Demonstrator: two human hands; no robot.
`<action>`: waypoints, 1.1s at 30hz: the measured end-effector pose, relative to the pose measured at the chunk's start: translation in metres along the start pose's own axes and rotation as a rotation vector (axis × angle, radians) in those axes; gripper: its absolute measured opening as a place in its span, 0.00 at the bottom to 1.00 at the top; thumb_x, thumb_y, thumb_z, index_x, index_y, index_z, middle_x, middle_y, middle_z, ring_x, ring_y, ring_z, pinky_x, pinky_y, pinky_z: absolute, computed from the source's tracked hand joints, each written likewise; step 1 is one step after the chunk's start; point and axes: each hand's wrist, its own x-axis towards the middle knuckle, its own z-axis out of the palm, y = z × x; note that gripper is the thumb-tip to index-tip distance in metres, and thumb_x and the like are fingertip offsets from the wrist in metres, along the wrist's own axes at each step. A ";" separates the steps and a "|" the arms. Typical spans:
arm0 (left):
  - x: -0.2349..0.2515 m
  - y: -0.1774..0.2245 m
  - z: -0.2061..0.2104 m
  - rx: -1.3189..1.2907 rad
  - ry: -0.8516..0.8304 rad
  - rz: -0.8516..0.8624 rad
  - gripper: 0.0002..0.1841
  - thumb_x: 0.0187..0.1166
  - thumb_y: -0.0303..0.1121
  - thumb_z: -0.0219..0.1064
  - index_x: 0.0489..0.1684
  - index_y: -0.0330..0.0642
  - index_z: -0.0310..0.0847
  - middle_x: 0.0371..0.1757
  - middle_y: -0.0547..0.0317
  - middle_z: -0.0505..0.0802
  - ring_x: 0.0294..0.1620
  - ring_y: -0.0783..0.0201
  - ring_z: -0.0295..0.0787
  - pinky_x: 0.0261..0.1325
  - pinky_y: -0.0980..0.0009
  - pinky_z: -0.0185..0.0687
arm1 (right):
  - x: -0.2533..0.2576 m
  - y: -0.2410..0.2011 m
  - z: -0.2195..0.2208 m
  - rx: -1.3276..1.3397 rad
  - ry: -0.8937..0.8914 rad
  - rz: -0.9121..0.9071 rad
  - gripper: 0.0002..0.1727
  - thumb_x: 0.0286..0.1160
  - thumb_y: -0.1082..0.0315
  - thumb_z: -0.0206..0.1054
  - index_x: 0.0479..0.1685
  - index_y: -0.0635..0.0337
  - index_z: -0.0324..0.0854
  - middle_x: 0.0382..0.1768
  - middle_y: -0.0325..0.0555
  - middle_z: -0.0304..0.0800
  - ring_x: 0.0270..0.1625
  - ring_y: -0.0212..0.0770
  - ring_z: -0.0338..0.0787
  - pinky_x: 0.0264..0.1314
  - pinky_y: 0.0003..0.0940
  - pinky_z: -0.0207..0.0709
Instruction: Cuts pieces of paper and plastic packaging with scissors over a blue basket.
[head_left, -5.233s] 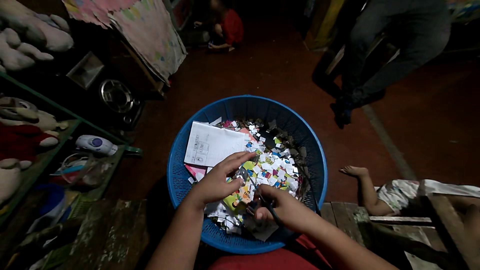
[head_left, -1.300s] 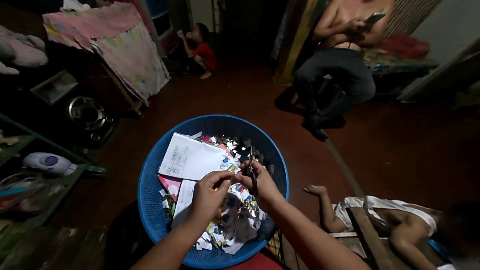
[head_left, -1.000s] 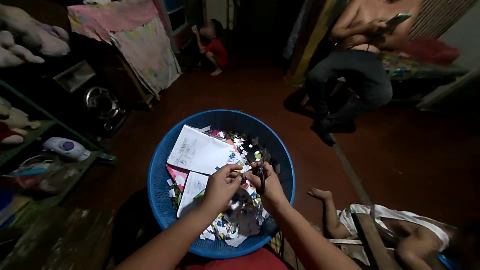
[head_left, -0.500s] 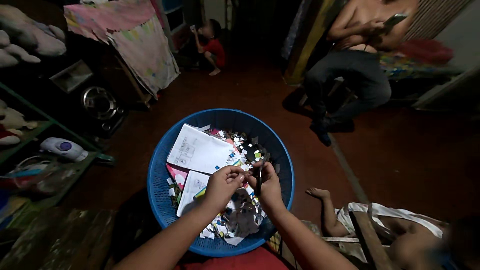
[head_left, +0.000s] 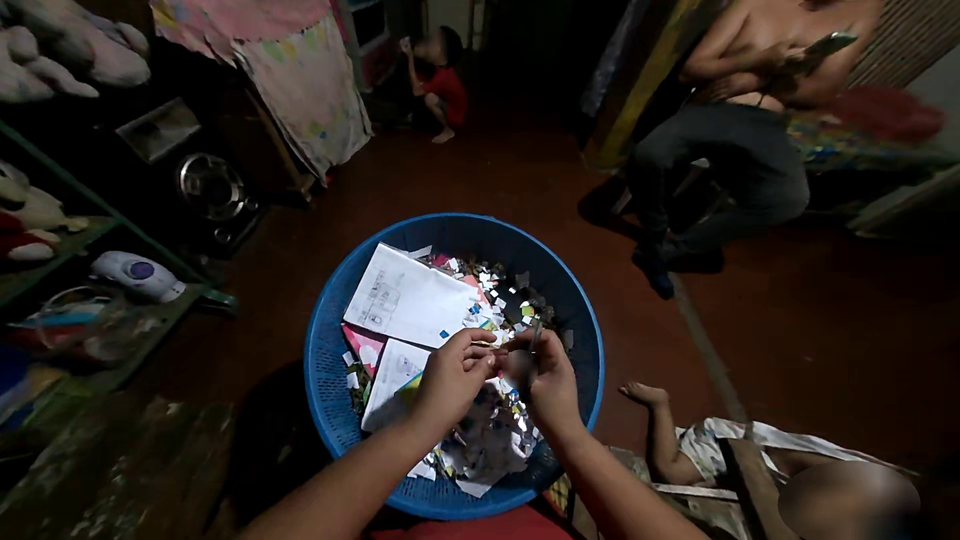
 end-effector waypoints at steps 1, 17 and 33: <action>-0.001 -0.002 0.000 -0.004 0.004 0.018 0.16 0.79 0.20 0.66 0.64 0.33 0.78 0.53 0.52 0.93 0.48 0.66 0.96 0.56 0.69 0.93 | -0.001 0.002 0.000 -0.100 0.006 -0.093 0.17 0.60 0.74 0.75 0.50 0.66 0.83 0.44 0.44 0.89 0.46 0.31 0.88 0.47 0.24 0.83; -0.003 -0.021 -0.026 -0.051 0.049 0.083 0.15 0.74 0.21 0.70 0.58 0.31 0.79 0.47 0.56 0.90 0.43 0.71 0.91 0.51 0.74 0.90 | 0.003 -0.007 0.017 -0.406 -0.048 -0.217 0.15 0.66 0.65 0.74 0.49 0.64 0.85 0.40 0.46 0.91 0.42 0.36 0.87 0.45 0.28 0.81; 0.002 -0.017 -0.060 -0.143 0.254 0.207 0.19 0.74 0.18 0.65 0.64 0.26 0.70 0.51 0.51 0.86 0.42 0.67 0.92 0.47 0.67 0.94 | 0.014 -0.019 0.025 -0.445 -0.548 0.284 0.34 0.67 0.53 0.80 0.70 0.64 0.79 0.60 0.59 0.87 0.65 0.59 0.84 0.71 0.59 0.74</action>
